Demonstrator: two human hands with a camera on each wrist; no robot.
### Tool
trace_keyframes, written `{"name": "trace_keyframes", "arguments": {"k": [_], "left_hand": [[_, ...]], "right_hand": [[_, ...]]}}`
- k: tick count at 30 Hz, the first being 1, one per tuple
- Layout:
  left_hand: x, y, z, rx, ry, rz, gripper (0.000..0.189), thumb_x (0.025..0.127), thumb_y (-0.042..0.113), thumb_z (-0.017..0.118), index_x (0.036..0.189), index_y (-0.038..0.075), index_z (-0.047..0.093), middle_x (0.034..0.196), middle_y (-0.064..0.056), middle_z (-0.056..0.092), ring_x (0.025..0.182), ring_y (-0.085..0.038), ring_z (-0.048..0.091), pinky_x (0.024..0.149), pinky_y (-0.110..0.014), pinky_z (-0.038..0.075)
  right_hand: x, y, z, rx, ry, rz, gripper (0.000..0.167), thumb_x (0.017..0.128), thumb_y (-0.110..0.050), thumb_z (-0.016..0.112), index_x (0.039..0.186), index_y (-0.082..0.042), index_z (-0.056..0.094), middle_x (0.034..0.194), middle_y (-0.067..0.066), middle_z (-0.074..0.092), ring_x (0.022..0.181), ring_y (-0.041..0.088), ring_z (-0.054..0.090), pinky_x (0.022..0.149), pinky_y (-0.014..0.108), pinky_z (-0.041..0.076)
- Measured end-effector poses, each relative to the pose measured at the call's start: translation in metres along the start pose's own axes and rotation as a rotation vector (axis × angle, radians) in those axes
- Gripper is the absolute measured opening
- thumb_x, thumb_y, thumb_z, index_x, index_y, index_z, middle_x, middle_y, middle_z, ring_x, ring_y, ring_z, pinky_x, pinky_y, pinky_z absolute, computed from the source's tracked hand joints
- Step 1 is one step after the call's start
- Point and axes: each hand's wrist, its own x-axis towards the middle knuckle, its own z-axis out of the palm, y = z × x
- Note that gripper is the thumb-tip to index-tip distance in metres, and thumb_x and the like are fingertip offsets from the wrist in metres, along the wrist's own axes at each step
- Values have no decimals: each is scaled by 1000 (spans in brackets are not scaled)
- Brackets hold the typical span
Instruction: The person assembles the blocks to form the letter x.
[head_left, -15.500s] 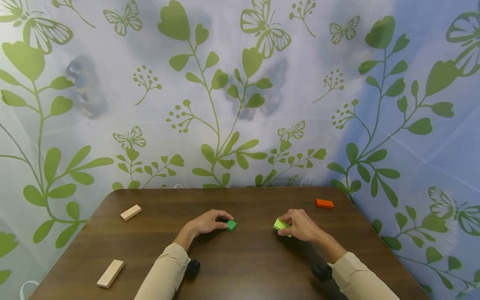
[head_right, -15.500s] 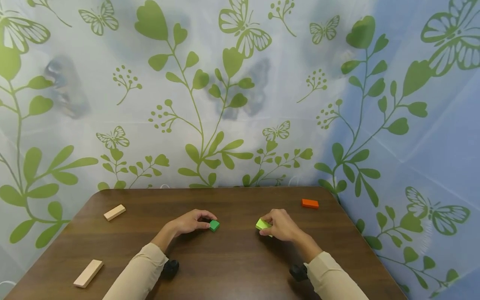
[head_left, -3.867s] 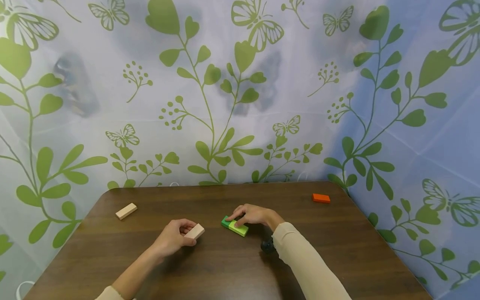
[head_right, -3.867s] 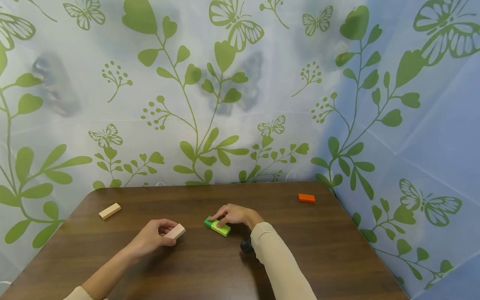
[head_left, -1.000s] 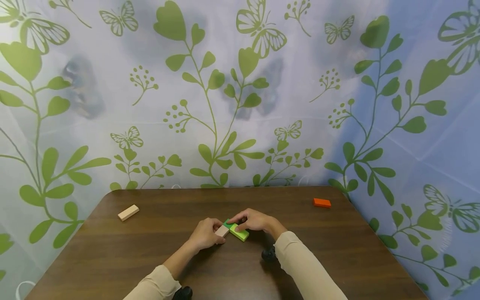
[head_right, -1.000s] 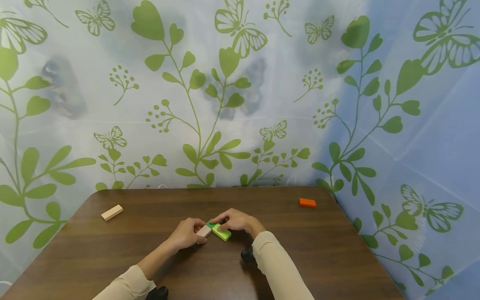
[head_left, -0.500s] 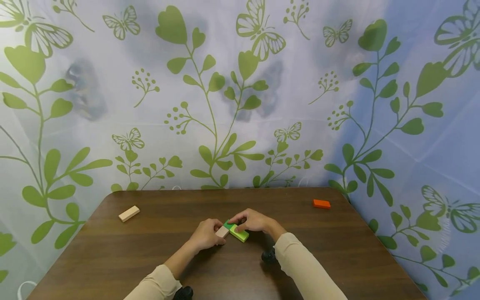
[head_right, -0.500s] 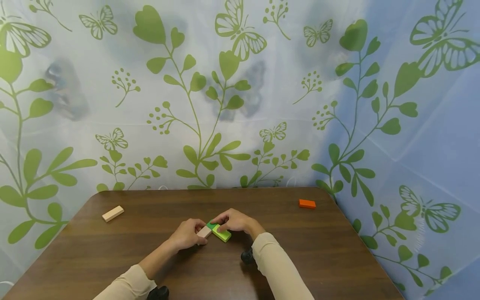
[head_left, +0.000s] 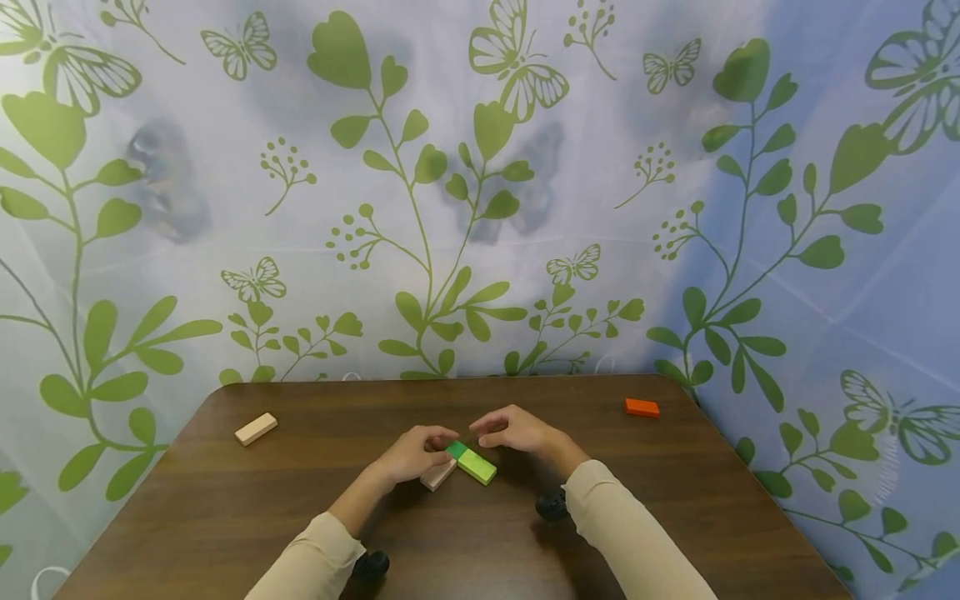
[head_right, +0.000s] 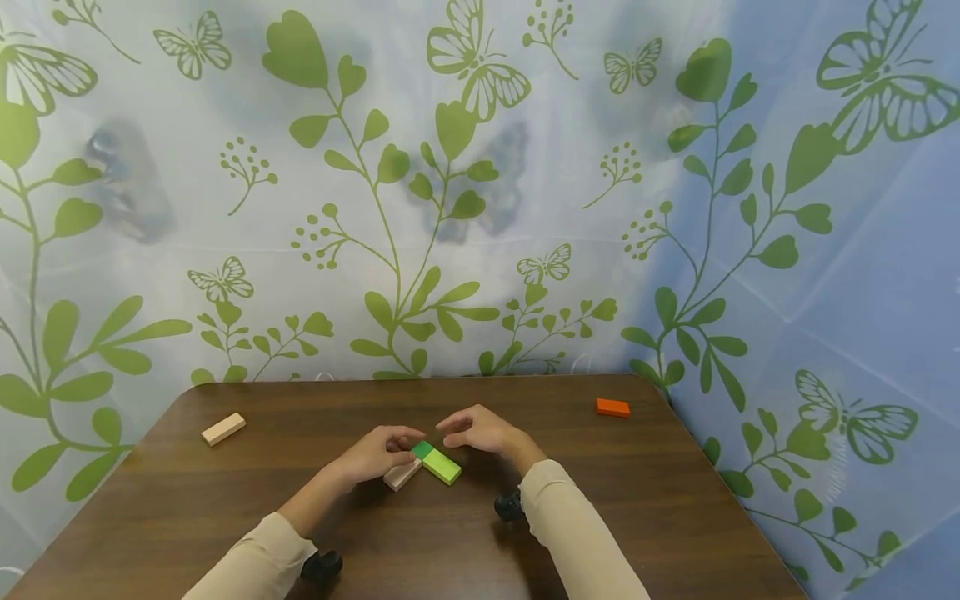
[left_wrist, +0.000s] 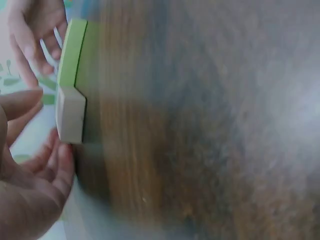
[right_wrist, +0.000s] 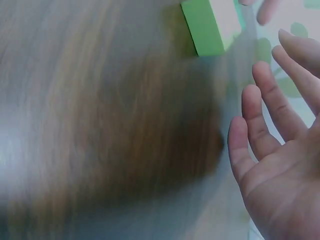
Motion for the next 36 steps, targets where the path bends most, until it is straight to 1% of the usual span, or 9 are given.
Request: {"name": "trace_keyframes", "arguments": {"k": [2, 5, 9, 13, 19, 21, 26, 31, 36], "left_hand": [[3, -4, -2, -7, -24, 17, 37, 99, 11, 71, 135, 6, 68, 117, -13, 61, 105, -29, 60, 81, -45, 53], [5, -12, -5, 31, -55, 58, 36, 99, 11, 70, 135, 7, 69, 119, -11, 62, 107, -29, 59, 84, -45, 52], [6, -20, -9, 102, -85, 128, 33, 101, 12, 68, 134, 6, 71, 119, -9, 62, 103, -25, 58, 84, -43, 49], [6, -25, -11, 128, -97, 161, 32, 102, 15, 68, 132, 6, 72, 119, -8, 60, 99, -22, 55, 81, -40, 46], [8, -26, -12, 142, -95, 170, 31, 101, 16, 69, 130, 5, 73, 120, -7, 59, 104, -23, 55, 85, -41, 45], [8, -27, -12, 130, -95, 168, 31, 102, 15, 69, 131, 5, 73, 121, -8, 59, 105, -25, 55, 86, -42, 46], [8, -29, -10, 88, -98, 148, 31, 102, 15, 68, 131, 6, 72, 124, -9, 59, 110, -27, 55, 90, -44, 45], [10, -28, -8, 69, -107, 138, 31, 101, 16, 70, 130, 6, 73, 123, -9, 60, 110, -27, 55, 89, -40, 47], [11, -28, -8, 67, -100, 116, 30, 101, 14, 70, 129, 7, 74, 122, -8, 60, 107, -25, 56, 86, -38, 47]], "right_hand": [[-2, 1, -5, 10, 9, 4, 35, 99, -13, 70, 132, 0, 69, 130, 14, 68, 119, 28, 62, 94, 48, 51], [-6, 4, -12, 26, 22, 24, 36, 99, -13, 70, 133, 1, 69, 129, 15, 68, 117, 27, 62, 91, 46, 52], [-10, 7, -21, 41, 35, 33, 37, 100, -14, 71, 133, 1, 68, 129, 17, 68, 117, 27, 61, 94, 48, 50], [-16, 8, -34, 41, 43, 27, 38, 100, -17, 71, 133, 2, 67, 132, 19, 66, 118, 28, 60, 98, 53, 47], [-27, 9, -54, -8, 65, -18, 38, 100, -16, 71, 133, 3, 67, 131, 23, 64, 118, 29, 59, 98, 52, 48], [-29, 12, -61, -5, 60, -28, 39, 100, -16, 70, 134, 3, 67, 132, 24, 63, 118, 30, 59, 98, 52, 48], [-35, 19, -78, -68, 74, -45, 36, 101, -17, 69, 134, -2, 68, 131, 24, 63, 120, 35, 59, 97, 55, 49], [-46, 21, -93, -121, 120, -21, 39, 102, -21, 69, 137, -5, 67, 129, 17, 65, 120, 36, 59, 97, 55, 49], [-54, 27, -102, -103, 138, 5, 42, 101, -23, 70, 139, -5, 65, 130, 15, 65, 121, 36, 58, 98, 59, 47]]}}
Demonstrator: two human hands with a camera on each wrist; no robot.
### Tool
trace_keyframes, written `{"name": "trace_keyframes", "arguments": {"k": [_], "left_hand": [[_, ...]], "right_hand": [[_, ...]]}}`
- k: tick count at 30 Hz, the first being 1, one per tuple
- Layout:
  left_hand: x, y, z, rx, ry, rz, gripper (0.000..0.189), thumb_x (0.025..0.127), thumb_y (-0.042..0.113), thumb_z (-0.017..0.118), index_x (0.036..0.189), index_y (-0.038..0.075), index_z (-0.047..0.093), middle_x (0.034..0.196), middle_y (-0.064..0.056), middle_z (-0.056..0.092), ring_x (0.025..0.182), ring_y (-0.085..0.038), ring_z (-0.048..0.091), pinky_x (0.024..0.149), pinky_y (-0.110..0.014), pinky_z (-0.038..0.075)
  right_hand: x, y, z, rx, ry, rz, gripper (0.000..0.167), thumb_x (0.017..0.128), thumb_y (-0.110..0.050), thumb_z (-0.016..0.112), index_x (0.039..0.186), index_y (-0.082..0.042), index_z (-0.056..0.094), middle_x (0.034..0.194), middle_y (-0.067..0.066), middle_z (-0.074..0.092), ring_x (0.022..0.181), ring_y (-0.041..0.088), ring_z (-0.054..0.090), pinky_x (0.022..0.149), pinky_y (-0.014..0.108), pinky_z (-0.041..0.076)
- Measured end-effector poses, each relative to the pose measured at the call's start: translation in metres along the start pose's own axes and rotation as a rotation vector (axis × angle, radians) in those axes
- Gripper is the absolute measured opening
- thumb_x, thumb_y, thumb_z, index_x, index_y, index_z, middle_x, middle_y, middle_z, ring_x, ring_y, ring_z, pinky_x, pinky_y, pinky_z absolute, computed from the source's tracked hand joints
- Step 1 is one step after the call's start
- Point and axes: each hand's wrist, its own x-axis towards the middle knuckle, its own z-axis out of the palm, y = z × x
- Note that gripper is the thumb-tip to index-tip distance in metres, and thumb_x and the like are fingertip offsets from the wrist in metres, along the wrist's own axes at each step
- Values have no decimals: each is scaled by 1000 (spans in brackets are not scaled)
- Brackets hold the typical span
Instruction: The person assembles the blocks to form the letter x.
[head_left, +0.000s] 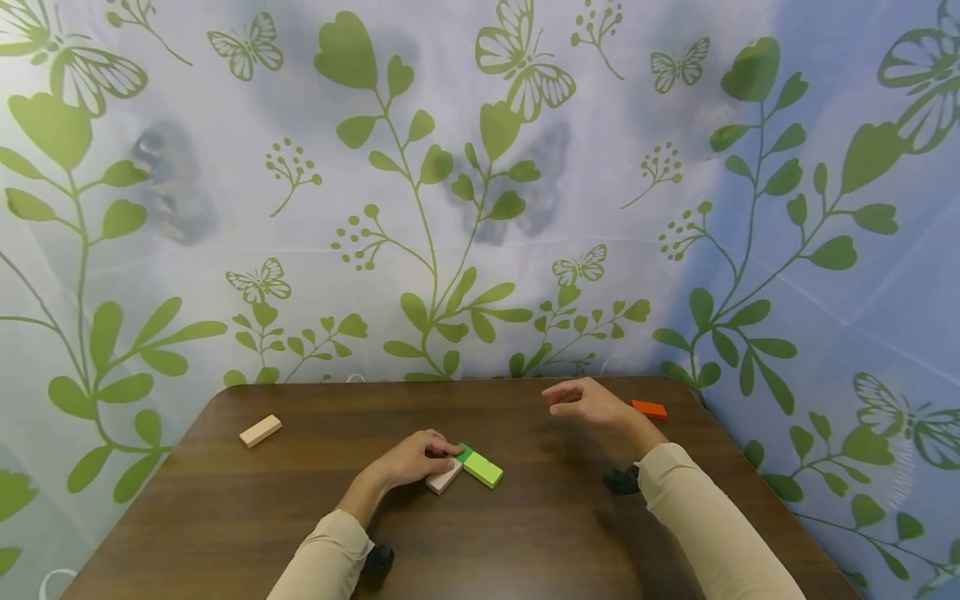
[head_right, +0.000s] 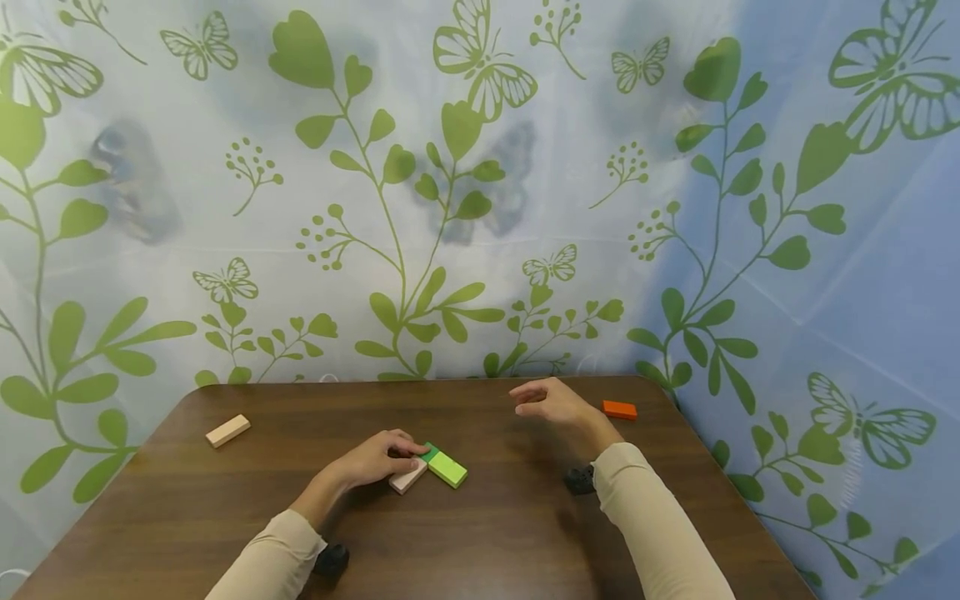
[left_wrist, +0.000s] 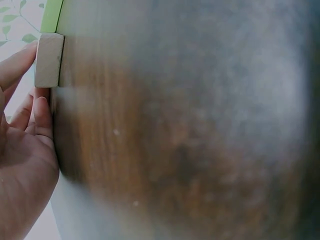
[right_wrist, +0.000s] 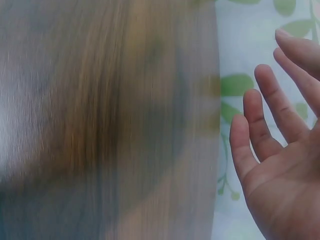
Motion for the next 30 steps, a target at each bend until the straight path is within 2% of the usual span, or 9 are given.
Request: {"name": "trace_keyframes", "arguments": {"k": [5, 11, 17, 23, 30], "left_hand": [[0, 2, 1, -8, -3, 21, 31, 101, 15, 70, 131, 5, 72, 124, -10, 60, 112, -29, 55, 90, -41, 46], [0, 4, 2, -26, -5, 21, 31, 101, 13, 69, 131, 4, 72, 124, -10, 60, 111, -29, 55, 89, -41, 46], [-2, 2, 0, -33, 3, 15, 31, 100, 12, 70, 130, 4, 73, 123, -11, 60, 110, -29, 55, 88, -43, 45], [0, 0, -1, -38, 10, 15, 31, 101, 11, 70, 130, 5, 73, 123, -9, 60, 113, -30, 54, 92, -43, 45], [0, 0, 0, -49, -5, -19, 32, 101, 14, 70, 132, 7, 72, 124, -7, 59, 111, -26, 54, 90, -43, 45]], "right_hand": [[-8, 14, -17, -9, 13, 3, 47, 101, -22, 71, 142, -2, 62, 138, 22, 60, 125, 41, 56, 99, 63, 45], [-18, 26, -42, -64, 40, 32, 51, 102, -23, 70, 145, 1, 57, 136, 24, 59, 121, 42, 59, 97, 60, 47], [-30, 41, -57, -116, 163, 87, 46, 102, -16, 68, 142, 5, 58, 136, 29, 59, 115, 45, 61, 88, 56, 52], [-42, 62, -61, -167, 314, 125, 38, 102, -5, 65, 137, 8, 61, 130, 32, 62, 115, 46, 62, 91, 54, 52], [-53, 83, -63, -159, 408, 158, 36, 100, 0, 65, 135, 10, 62, 129, 32, 63, 118, 49, 59, 91, 55, 52]]}}
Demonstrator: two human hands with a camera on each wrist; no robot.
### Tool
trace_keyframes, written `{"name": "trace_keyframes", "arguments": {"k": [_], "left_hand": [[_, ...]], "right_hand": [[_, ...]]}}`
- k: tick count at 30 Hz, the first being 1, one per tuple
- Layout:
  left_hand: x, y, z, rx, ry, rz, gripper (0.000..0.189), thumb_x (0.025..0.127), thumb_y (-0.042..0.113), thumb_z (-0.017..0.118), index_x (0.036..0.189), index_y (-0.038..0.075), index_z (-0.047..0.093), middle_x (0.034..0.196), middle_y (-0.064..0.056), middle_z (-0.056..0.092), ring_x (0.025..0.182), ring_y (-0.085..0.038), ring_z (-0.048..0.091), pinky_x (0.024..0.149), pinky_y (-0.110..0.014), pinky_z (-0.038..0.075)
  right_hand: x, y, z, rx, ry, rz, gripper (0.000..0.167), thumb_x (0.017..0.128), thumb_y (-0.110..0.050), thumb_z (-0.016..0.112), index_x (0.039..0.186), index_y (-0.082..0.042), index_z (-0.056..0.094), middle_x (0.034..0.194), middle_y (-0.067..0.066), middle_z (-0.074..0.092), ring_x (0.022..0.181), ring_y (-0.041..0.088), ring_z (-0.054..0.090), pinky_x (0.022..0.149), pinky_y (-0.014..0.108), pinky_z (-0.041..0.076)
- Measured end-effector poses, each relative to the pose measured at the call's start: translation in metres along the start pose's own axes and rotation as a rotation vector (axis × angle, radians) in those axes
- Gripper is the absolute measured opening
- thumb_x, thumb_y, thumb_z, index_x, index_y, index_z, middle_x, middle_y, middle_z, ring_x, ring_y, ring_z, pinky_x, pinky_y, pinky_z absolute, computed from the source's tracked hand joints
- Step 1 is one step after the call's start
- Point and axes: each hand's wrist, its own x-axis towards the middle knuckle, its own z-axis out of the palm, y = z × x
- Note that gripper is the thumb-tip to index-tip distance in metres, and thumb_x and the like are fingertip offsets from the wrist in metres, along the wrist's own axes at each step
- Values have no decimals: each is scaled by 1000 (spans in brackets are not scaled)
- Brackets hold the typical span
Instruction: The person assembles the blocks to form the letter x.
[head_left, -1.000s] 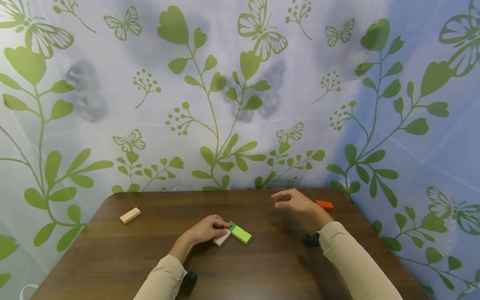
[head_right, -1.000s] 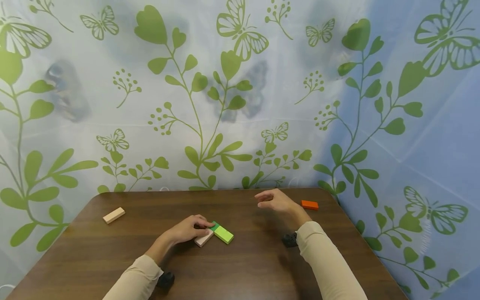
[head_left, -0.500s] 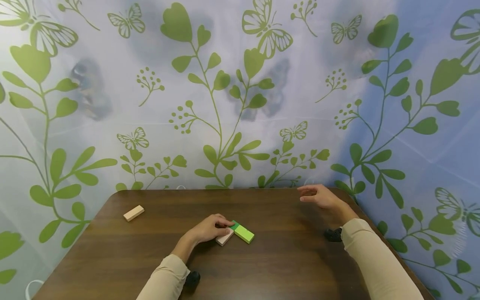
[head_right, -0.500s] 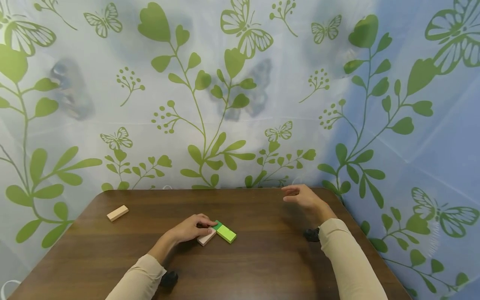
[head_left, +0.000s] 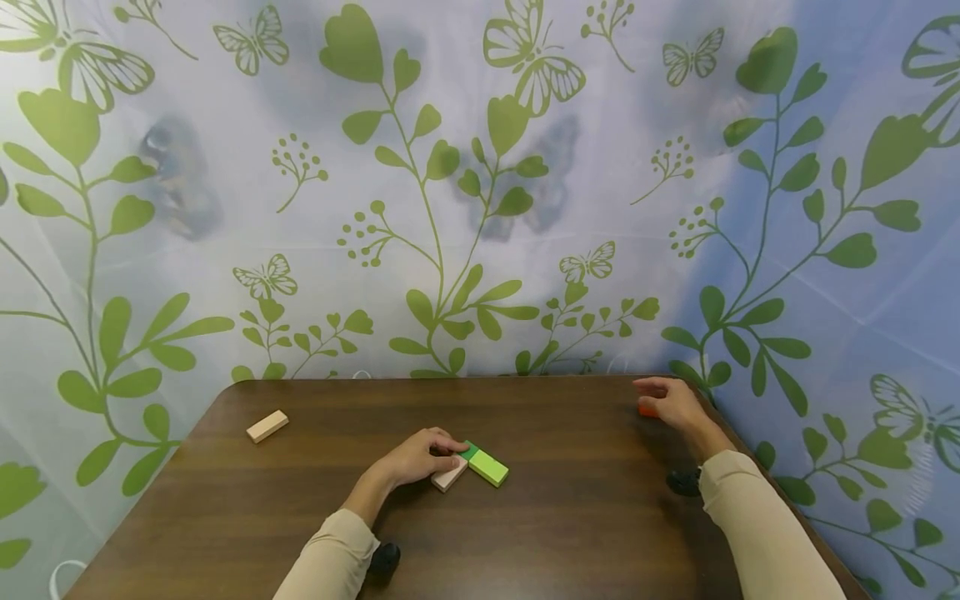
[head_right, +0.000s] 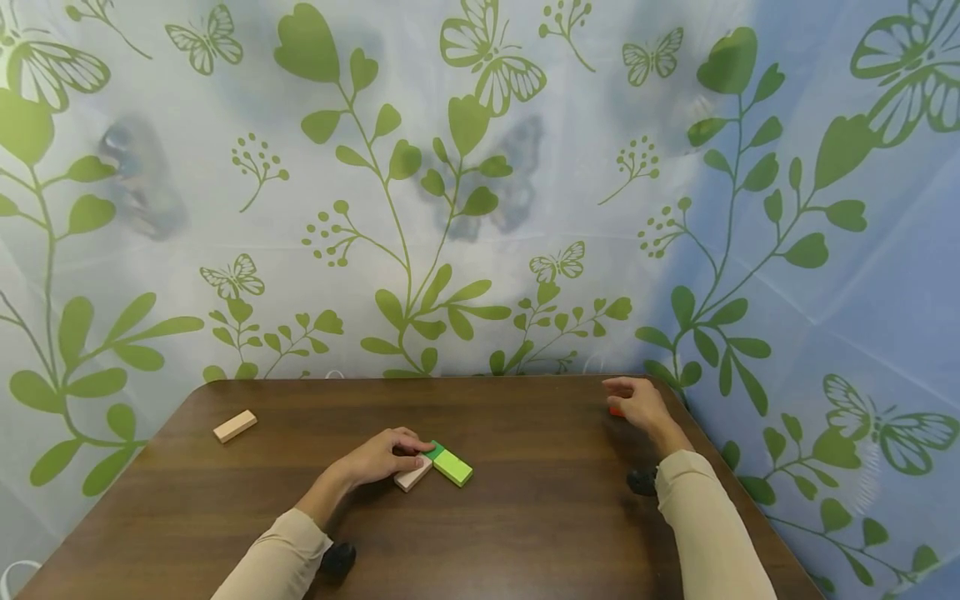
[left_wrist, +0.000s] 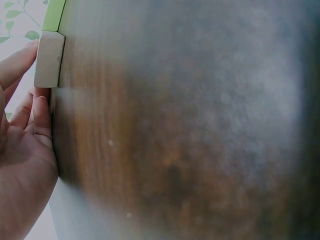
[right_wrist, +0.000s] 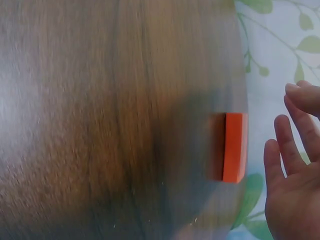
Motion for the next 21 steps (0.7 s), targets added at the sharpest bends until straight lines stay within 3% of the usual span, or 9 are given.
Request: {"name": "trace_keyframes", "arguments": {"k": [13, 21], "left_hand": [[0, -1, -3, 10, -12, -6, 32, 102, 14, 69, 133, 8, 72, 126, -6, 59, 114, -27, 53, 93, -46, 45], [0, 1, -2, 23, -6, 0, 32, 102, 15, 69, 133, 8, 71, 126, -6, 59, 117, -29, 53, 97, -50, 44]], "right_hand": [[-6, 22, -3, -26, 29, 73, 41, 100, -7, 67, 137, 9, 60, 132, 33, 60, 121, 52, 53, 96, 61, 45], [-2, 35, -2, -74, -10, 93, 47, 98, -10, 71, 138, 9, 59, 137, 37, 54, 121, 54, 51, 97, 62, 43]]}}
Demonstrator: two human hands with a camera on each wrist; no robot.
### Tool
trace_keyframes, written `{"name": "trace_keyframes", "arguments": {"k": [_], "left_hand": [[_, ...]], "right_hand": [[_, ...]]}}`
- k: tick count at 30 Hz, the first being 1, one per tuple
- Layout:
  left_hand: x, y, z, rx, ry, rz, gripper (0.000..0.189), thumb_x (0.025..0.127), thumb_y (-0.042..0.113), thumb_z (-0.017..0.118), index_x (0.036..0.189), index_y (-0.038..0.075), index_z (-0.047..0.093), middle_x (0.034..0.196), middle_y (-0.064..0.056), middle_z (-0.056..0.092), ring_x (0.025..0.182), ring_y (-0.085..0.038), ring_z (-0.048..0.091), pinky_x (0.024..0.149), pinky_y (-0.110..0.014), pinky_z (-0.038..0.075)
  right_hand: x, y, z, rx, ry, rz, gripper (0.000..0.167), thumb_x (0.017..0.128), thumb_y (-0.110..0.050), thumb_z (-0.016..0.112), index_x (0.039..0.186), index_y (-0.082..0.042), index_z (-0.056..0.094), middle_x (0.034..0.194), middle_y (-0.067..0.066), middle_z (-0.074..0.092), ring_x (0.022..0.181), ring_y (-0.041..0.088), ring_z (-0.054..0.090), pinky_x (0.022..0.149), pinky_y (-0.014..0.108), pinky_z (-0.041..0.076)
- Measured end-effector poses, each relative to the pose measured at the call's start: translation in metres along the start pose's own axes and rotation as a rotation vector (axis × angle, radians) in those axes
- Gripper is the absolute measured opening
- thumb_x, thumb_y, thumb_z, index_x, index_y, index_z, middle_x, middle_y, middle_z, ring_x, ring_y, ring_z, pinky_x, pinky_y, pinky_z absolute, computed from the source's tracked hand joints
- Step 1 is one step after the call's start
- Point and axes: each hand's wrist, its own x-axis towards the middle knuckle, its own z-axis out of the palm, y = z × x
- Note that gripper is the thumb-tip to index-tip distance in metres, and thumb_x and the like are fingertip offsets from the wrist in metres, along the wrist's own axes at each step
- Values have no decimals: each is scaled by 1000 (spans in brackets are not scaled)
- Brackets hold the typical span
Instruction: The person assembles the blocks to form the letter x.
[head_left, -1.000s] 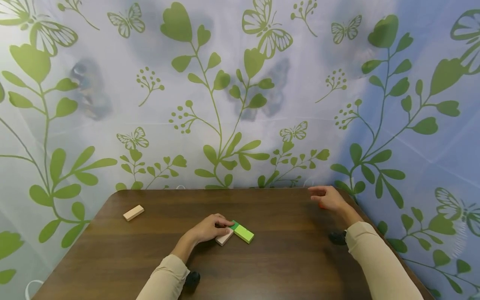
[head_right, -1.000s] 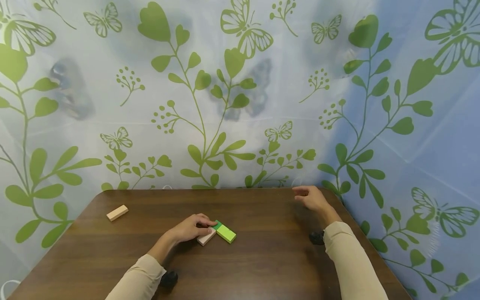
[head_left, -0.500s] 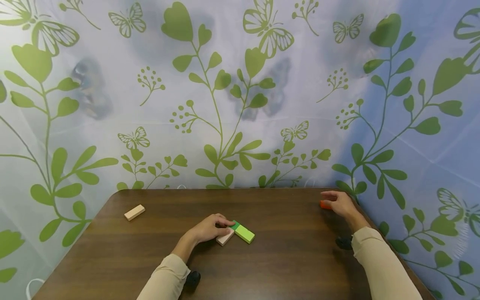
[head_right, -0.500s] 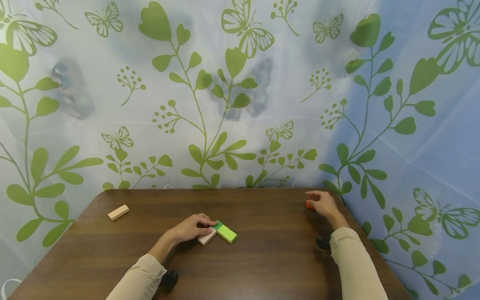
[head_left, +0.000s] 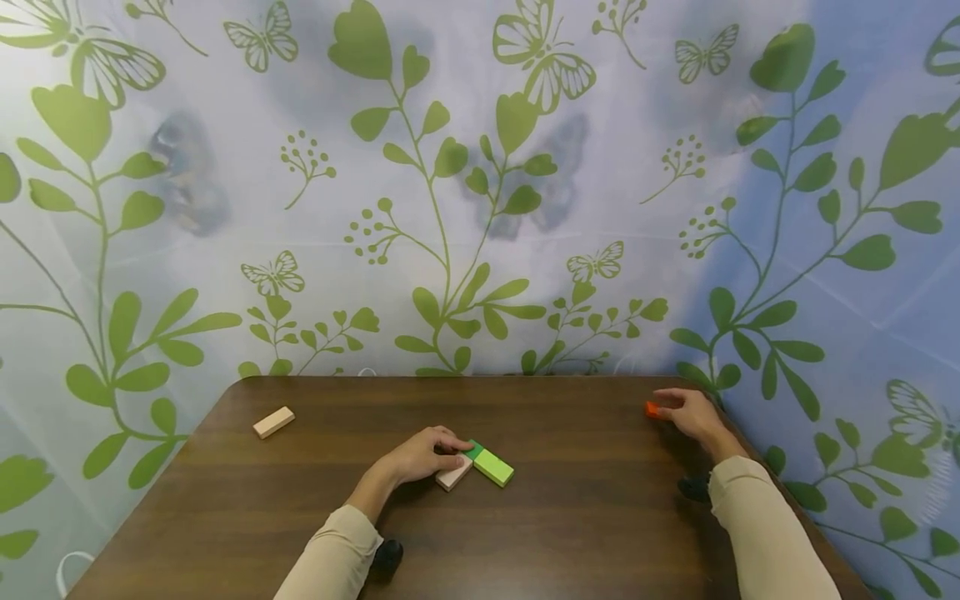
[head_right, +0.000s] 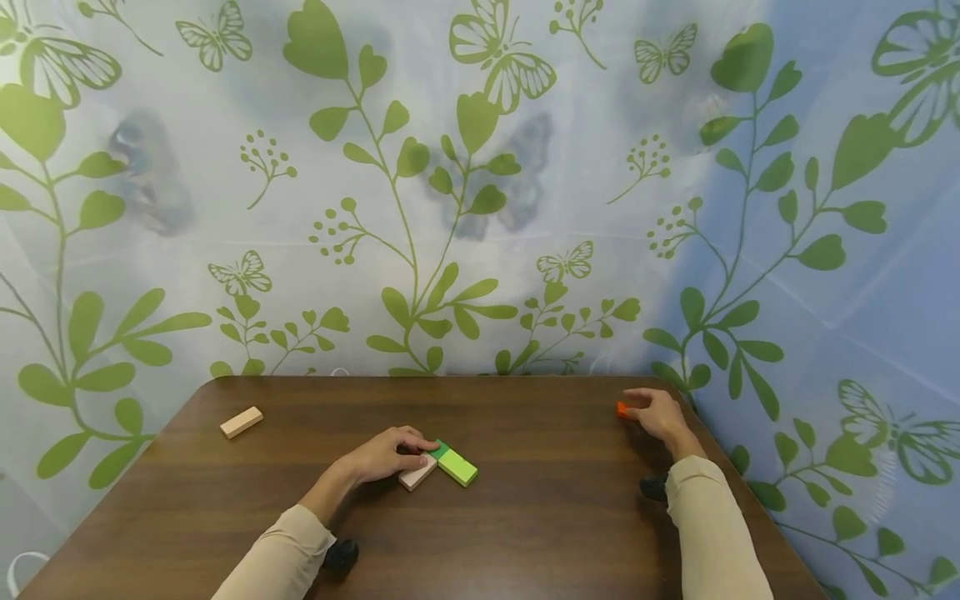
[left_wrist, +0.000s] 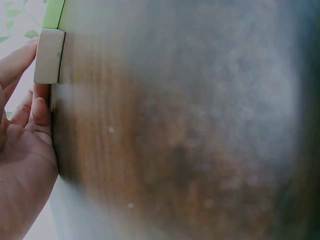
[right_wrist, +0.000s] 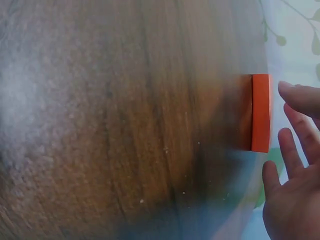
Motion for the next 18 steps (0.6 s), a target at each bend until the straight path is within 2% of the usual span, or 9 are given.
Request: {"name": "trace_keyframes", "arguments": {"k": [6, 12, 18], "left_hand": [[2, 1, 7, -12, -6, -2, 32, 102, 15, 69, 133, 9, 72, 126, -5, 59, 113, -26, 54, 93, -46, 45], [2, 0, 6, -1, -1, -8, 32, 102, 17, 69, 133, 11, 72, 125, -3, 59, 109, -23, 55, 91, -44, 46], [1, -3, 1, 9, 5, -22, 31, 102, 17, 69, 132, 12, 73, 124, -3, 60, 111, -23, 54, 94, -45, 45]], "right_hand": [[-9, 17, 1, -19, -59, 40, 54, 99, -13, 70, 147, 6, 51, 143, 41, 44, 125, 57, 46, 100, 67, 37], [-11, 22, 2, -21, -25, 70, 55, 99, -18, 71, 149, 1, 53, 147, 42, 39, 130, 61, 37, 103, 70, 31], [-7, 17, 7, -13, -20, 86, 58, 97, -18, 73, 146, 6, 52, 145, 41, 42, 127, 60, 41, 102, 68, 34]]}}
